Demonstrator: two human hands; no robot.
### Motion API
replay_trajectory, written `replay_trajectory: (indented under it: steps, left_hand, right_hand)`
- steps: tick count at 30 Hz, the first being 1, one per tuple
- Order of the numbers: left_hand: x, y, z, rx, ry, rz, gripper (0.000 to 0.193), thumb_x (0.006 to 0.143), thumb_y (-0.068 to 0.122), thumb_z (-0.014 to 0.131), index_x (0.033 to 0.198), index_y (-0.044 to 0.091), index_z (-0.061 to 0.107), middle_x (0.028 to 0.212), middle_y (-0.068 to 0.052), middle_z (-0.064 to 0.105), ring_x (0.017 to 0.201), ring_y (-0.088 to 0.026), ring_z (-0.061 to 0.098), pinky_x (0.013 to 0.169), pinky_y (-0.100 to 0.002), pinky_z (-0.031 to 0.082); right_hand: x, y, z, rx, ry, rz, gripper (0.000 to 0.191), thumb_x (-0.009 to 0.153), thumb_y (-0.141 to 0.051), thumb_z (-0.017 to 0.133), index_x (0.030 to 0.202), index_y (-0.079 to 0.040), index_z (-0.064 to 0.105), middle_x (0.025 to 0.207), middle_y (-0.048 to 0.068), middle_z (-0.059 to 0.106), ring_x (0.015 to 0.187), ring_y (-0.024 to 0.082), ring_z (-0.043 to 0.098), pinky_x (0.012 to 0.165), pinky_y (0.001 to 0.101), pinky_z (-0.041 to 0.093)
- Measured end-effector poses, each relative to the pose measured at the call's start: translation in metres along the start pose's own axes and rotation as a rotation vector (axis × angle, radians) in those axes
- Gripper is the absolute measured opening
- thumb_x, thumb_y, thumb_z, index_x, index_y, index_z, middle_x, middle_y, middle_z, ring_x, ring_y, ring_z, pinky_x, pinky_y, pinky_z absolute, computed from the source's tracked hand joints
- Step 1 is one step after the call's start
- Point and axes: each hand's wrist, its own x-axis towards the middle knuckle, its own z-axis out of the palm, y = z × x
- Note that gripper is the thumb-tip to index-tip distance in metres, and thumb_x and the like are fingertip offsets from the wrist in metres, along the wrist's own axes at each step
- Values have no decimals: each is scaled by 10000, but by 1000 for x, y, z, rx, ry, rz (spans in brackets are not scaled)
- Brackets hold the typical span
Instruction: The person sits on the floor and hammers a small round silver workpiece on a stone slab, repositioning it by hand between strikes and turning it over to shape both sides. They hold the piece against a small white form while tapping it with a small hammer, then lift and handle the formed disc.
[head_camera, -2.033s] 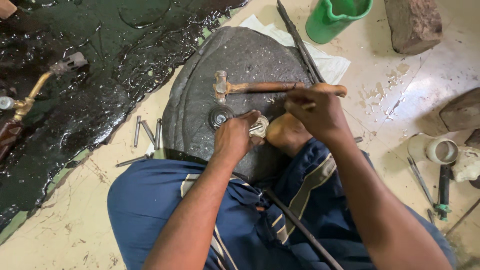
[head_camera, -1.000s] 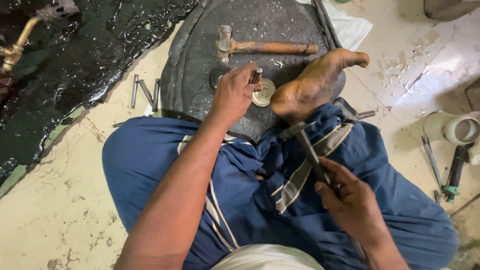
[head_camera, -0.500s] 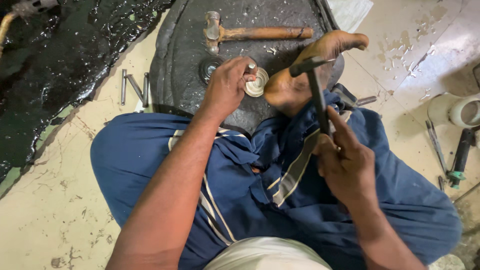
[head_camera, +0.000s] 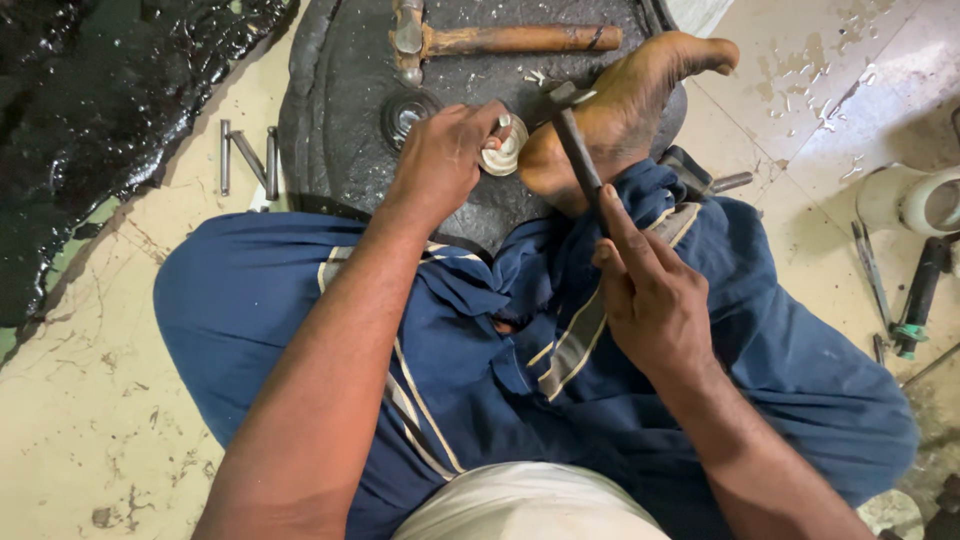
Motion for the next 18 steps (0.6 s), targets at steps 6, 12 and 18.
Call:
replay_trajectory:
  steps: [6,12,18]
  left_hand:
    - [0,1,1,-21,5,-30,174,913,22,667,1078,77,647,789,-155,654,781,-379,677,646,-498,504]
    - [1,2,1,-38,-4,-61,138,940,36,661,1069,85,657,762,-144,648,744,-348,695,629,-486,518]
    - [-1,0,0,-8,27,-17,108,960,82,694,1059,80,653,775,-168,643,753,-403,669,637,-512,502]
  right_hand:
    - [-5,5,3,24,43,10,451,1064,-67,656,1502,-118,563,899,123,698,701,226,688,676,341,552]
    - [-6,11,8,-5,99,-127,511,1067,-38,624,1560,-135,534,1080,138,724,925,252,757,809,350,600]
    - [-7,10,8,-43,206,-84,474,1096,-84,706,1535,-157,540,1002,109,704,851,240,729,754,377,578]
